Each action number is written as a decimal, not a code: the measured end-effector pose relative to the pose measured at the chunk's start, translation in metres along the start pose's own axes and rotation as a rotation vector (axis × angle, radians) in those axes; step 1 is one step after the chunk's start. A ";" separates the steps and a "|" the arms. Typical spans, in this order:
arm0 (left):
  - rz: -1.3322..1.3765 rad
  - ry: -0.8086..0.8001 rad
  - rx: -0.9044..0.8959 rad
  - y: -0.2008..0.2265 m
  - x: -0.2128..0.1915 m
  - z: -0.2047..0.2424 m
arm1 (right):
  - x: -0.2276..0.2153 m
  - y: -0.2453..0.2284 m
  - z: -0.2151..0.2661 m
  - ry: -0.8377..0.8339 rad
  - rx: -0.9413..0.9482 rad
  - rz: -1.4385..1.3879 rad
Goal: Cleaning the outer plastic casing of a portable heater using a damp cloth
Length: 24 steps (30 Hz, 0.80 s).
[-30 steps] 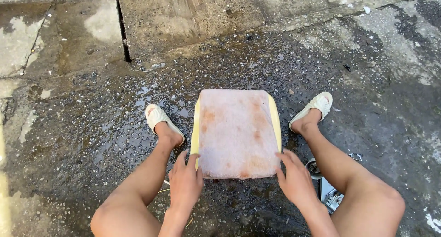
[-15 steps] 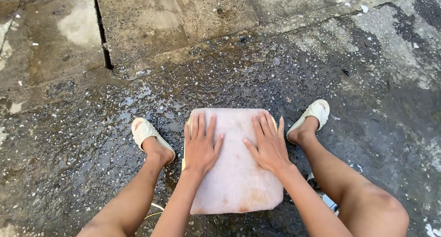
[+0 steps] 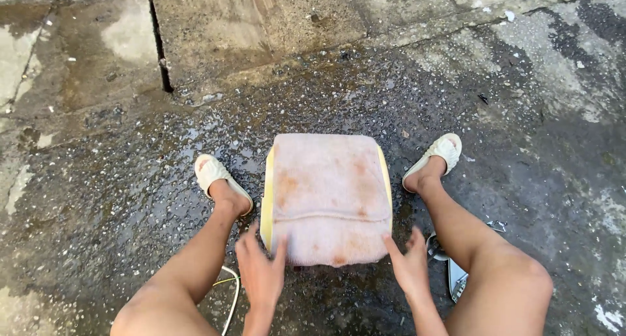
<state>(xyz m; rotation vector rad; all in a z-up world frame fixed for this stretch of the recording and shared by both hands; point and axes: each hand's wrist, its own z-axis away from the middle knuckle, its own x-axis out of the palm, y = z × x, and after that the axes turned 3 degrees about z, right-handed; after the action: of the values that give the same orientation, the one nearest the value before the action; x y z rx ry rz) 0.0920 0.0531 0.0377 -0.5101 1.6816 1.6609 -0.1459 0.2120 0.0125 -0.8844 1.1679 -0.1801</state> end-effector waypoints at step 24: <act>0.085 -0.446 -0.284 -0.078 -0.014 0.026 | -0.020 0.046 0.024 -0.507 0.062 0.197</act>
<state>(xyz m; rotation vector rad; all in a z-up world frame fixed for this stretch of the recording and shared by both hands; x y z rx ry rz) 0.1619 0.0686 -0.0046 -0.1767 1.1662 1.9192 -0.1483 0.2655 -0.0021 -0.7004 0.7622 0.1626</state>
